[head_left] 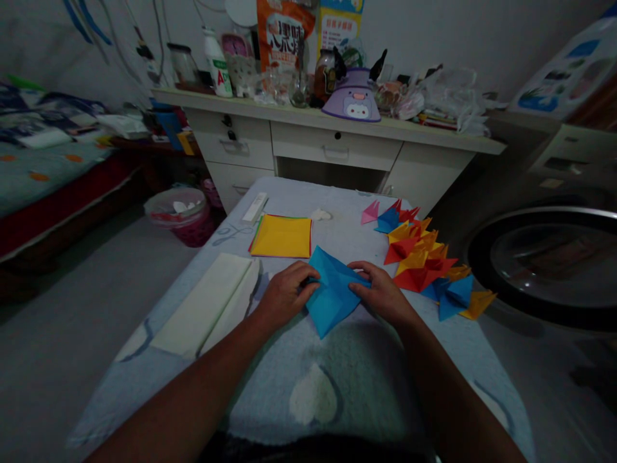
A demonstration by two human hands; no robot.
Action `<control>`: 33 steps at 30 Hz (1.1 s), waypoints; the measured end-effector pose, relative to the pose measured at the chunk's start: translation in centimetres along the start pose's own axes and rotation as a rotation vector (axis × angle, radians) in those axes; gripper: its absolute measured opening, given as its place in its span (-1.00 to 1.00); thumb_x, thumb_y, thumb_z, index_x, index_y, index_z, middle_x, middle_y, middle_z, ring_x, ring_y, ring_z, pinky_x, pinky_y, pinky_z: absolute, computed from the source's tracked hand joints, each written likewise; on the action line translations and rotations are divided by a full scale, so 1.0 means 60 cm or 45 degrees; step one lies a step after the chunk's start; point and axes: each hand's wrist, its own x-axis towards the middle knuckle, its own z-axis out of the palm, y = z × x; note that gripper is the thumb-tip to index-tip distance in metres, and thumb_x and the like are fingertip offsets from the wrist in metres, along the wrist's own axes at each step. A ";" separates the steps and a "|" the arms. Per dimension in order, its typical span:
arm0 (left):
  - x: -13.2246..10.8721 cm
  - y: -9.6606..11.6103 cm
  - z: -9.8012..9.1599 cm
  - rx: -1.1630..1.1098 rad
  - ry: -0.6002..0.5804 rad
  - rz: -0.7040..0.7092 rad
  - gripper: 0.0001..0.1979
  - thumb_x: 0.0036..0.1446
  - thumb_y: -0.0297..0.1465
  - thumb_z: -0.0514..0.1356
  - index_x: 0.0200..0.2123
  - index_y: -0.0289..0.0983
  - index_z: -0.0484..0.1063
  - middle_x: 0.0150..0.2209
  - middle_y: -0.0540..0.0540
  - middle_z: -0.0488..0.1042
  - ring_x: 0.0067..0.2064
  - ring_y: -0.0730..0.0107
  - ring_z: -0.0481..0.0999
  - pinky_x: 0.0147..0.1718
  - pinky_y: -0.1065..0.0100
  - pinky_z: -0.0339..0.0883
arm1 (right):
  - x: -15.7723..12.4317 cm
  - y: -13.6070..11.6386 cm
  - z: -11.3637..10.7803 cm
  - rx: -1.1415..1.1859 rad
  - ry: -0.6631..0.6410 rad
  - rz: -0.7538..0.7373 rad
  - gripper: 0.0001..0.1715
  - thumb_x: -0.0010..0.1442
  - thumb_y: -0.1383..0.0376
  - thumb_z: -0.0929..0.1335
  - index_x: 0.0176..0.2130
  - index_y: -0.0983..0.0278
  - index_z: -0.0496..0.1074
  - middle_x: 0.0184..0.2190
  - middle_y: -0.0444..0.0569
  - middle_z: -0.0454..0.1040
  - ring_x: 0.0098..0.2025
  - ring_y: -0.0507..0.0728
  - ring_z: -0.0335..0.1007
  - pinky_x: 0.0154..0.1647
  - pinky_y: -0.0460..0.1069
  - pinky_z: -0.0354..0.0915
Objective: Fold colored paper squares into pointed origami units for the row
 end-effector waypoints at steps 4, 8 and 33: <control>0.001 0.002 -0.002 0.014 0.003 0.018 -0.93 0.18 -0.45 0.16 -0.26 -0.26 0.43 -0.28 -0.05 0.47 -0.23 0.36 0.47 -0.23 0.35 0.33 | 0.000 0.005 0.000 0.051 0.027 0.007 -0.68 0.10 0.20 0.36 -0.14 0.28 0.43 -0.26 -0.04 0.48 -0.31 0.10 0.41 -0.31 -0.03 0.35; 0.001 0.000 -0.001 0.039 0.007 0.027 -0.93 0.17 -0.46 0.16 -0.26 -0.26 0.43 -0.29 -0.05 0.47 -0.23 0.37 0.47 -0.23 0.35 0.32 | -0.002 0.010 -0.002 0.140 0.065 0.047 -0.51 0.13 0.18 0.35 0.04 0.23 0.28 -0.38 -0.15 0.36 -0.51 0.00 0.27 -0.53 -0.11 0.24; -0.001 -0.003 0.003 0.035 0.050 0.009 -0.93 0.15 -0.47 0.19 -0.26 -0.26 0.41 -0.29 -0.06 0.45 -0.27 0.40 0.45 -0.28 0.38 0.32 | -0.008 0.012 -0.014 -0.699 0.057 -0.529 -0.73 0.16 0.40 0.32 -0.10 0.29 0.46 -0.26 0.04 0.50 -0.22 0.15 0.43 -0.15 0.04 0.34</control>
